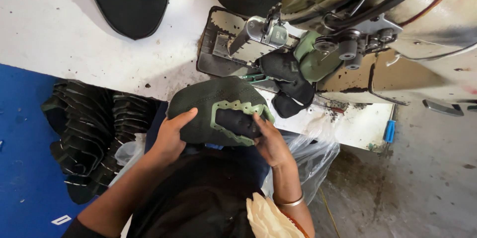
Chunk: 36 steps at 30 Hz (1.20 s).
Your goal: The person operates a sewing machine to stitch the straps of black sandals. They repeatedly pick up sandals from a pile, guide them under the needle, and then place the finished items onto a stack on the table.
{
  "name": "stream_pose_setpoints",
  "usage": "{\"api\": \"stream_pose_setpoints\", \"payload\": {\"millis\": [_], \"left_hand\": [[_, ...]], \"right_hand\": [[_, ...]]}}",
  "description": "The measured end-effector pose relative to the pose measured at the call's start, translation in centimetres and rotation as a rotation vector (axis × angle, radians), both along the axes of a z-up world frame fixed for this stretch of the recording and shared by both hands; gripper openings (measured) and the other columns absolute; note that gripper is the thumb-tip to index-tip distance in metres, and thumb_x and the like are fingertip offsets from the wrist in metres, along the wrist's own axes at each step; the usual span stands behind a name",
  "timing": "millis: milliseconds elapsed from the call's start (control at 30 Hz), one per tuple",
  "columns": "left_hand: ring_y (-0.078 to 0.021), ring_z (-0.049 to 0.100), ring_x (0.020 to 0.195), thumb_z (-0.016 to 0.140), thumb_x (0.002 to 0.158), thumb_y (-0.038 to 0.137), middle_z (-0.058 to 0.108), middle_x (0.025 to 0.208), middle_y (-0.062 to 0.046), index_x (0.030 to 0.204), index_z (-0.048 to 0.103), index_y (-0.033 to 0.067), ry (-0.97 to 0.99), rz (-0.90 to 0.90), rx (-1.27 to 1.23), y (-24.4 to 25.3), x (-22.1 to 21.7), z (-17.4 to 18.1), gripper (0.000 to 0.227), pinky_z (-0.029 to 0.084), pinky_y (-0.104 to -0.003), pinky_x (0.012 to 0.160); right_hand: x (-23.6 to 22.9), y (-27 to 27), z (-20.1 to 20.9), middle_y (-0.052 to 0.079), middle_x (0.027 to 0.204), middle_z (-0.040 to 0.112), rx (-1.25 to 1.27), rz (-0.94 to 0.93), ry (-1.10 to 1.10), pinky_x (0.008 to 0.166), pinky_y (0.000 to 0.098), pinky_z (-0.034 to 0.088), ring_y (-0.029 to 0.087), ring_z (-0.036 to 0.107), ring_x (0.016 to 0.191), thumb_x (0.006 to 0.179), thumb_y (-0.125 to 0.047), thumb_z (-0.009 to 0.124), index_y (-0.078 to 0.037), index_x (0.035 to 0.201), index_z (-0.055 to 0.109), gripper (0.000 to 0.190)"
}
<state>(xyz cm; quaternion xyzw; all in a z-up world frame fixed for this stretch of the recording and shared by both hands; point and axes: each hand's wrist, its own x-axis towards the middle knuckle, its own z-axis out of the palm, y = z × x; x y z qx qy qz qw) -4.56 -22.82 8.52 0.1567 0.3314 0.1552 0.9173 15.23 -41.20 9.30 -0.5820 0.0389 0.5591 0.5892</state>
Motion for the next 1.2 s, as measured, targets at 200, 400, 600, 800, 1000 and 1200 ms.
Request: {"api": "stream_pose_setpoints", "payload": {"millis": [200,400,600,800,1000,1200], "left_hand": [[-0.0258,0.073,0.099,0.066,0.092,0.012,0.073,0.114,-0.014,0.128,0.063,-0.0026,0.013,-0.039,0.045,1.0,4.0,3.6,0.039,0.058,-0.041,0.088],[-0.0242,0.072,0.100,0.067,0.094,0.011,0.072,0.115,-0.013,0.131,0.061,-0.0034,-0.118,-0.087,0.102,4.0,10.6,5.3,0.040,0.058,-0.039,0.089],[-0.0241,0.071,0.106,0.064,0.097,0.011,0.070,0.121,-0.013,0.135,0.059,-0.0019,-0.177,0.008,0.211,7.4,16.1,7.1,0.041,0.059,-0.039,0.093],[-0.0251,0.071,0.106,0.063,0.096,0.010,0.071,0.120,-0.012,0.133,0.060,-0.0004,-0.158,0.025,0.222,8.5,17.7,7.3,0.038,0.059,-0.041,0.093],[-0.0263,0.071,0.105,0.065,0.096,0.009,0.071,0.118,-0.013,0.132,0.060,-0.0022,-0.182,0.028,0.207,8.7,17.2,6.2,0.038,0.059,-0.043,0.092],[-0.0183,0.067,0.109,0.068,0.095,0.015,0.068,0.118,-0.008,0.131,0.060,0.0034,-0.134,-0.056,0.432,6.0,15.9,5.0,0.038,0.058,-0.037,0.093]], "right_hand": [[2.3,-0.3,5.1,0.000,0.103,0.076,-0.052,-0.204,0.020,0.076,0.0284,0.055,0.013,0.071,0.092,0.087,-0.040,0.067,-0.011,0.114,0.069,0.039],[8.6,-1.4,4.2,-0.003,0.104,0.073,0.028,-0.330,-0.097,0.063,0.0243,0.038,0.008,0.062,0.087,0.098,-0.036,0.071,-0.008,0.119,0.069,0.035],[16.0,2.5,2.1,-0.004,0.129,0.068,0.170,-0.167,-0.153,0.106,0.0278,0.048,0.012,0.060,0.119,0.092,-0.025,0.056,-0.013,0.131,0.061,0.041],[20.1,2.8,1.0,0.010,0.138,0.065,0.334,0.016,-0.254,0.117,0.0419,0.044,0.026,0.057,0.127,0.103,-0.038,0.056,-0.010,0.136,0.062,0.044],[17.2,5.7,5.2,0.009,0.138,0.066,0.393,-0.090,-0.131,0.116,0.0459,0.045,0.027,0.060,0.128,0.102,-0.044,0.055,-0.008,0.137,0.061,0.051],[16.7,5.3,4.8,0.004,0.144,0.062,0.332,-0.223,-0.215,0.122,0.0408,0.042,0.021,0.056,0.136,0.109,-0.044,0.052,-0.008,0.143,0.057,0.049]]}}
